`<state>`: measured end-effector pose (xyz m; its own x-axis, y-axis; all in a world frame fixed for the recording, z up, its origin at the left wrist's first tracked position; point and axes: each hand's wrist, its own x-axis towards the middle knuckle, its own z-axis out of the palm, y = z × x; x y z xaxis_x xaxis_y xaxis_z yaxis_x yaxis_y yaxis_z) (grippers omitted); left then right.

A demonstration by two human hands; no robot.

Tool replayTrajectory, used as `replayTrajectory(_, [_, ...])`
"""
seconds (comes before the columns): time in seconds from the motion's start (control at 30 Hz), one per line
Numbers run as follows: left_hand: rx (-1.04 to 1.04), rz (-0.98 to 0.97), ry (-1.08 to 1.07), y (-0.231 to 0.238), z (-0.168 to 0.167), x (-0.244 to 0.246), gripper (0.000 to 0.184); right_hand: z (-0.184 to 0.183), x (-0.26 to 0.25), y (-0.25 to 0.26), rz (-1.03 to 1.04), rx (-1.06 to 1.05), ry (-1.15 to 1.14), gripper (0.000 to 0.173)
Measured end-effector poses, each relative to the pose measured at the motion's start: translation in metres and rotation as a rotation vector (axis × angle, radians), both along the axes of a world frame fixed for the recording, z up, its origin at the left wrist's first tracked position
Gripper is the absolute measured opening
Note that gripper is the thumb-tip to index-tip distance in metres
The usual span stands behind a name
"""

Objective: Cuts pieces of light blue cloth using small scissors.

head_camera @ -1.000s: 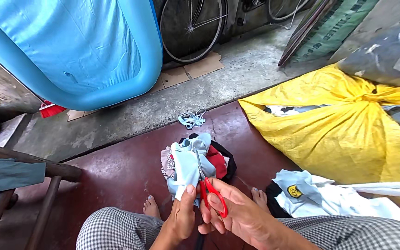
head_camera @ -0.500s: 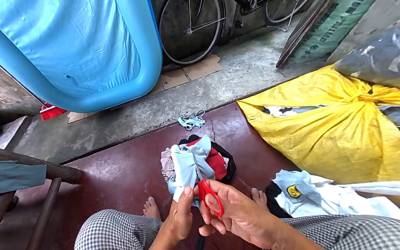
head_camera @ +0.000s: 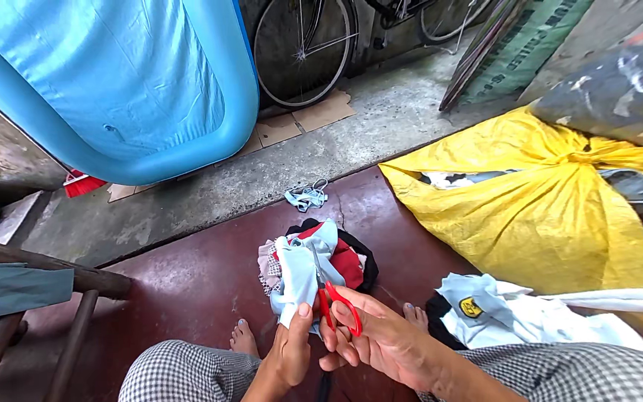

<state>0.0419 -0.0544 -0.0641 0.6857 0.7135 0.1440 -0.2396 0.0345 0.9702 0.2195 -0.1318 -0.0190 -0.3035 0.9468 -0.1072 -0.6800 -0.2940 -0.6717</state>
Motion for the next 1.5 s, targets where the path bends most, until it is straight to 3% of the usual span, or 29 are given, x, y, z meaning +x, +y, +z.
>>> replayTrajectory(0.23, [-0.118, 0.120, 0.014, -0.001, -0.002, 0.003, 0.072, 0.006, -0.002, 0.000, -0.065, -0.044, -0.163, 0.027])
replayTrajectory(0.33, [-0.063, 0.202, 0.054, 0.000, -0.006, 0.008, 0.055, 0.007, -0.002, 0.000, -0.060, -0.014, -0.224, 0.027])
replayTrajectory(0.43, [0.019, 0.252, 0.108, 0.003, -0.007, 0.010, 0.058, 0.007, -0.005, -0.002, -0.059, -0.006, -0.272, 0.029])
replayTrajectory(0.53, [0.025, 0.281, 0.205, 0.005, 0.000, 0.010, 0.075, 0.004, -0.012, -0.004, -0.052, 0.007, -0.345, 0.030])
replayTrajectory(0.63, [-0.172, 0.224, 0.116, 0.013, 0.012, 0.015, 0.099, 0.000, -0.019, -0.007, -0.071, 0.014, -0.400, 0.031])
replayTrajectory(0.67, [-0.279, 0.216, 0.037, 0.017, 0.018, 0.019, 0.093, -0.002, -0.020, -0.007, -0.078, 0.014, -0.420, 0.031])
replayTrajectory(0.77, [-0.540, 0.267, -0.134, 0.021, 0.036, 0.026, 0.047, -0.007, -0.025, -0.008, -0.084, 0.015, -0.483, 0.032])
replayTrajectory(0.9, [-0.692, 0.458, -0.196, 0.030, 0.042, 0.032, 0.040, -0.012, -0.036, -0.011, -0.106, 0.023, -0.547, 0.032])
replayTrajectory(1.03, [-0.859, 0.495, -0.291, 0.032, 0.047, 0.033, 0.032, -0.016, -0.042, -0.010, -0.134, -0.008, -0.541, 0.033])
replayTrajectory(1.13, [-0.844, 0.466, -0.286, 0.031, 0.045, 0.031, 0.032, -0.014, -0.040, -0.007, -0.125, -0.003, -0.506, 0.034])
replayTrajectory(1.4, [-0.532, 0.199, -0.064, 0.015, 0.055, 0.015, 0.046, 0.000, -0.031, -0.001, -0.098, -0.026, -0.469, 0.029])
replayTrajectory(1.5, [-0.487, 0.219, -0.126, 0.019, 0.049, 0.022, 0.042, 0.002, -0.030, 0.002, -0.118, -0.014, -0.458, 0.028])
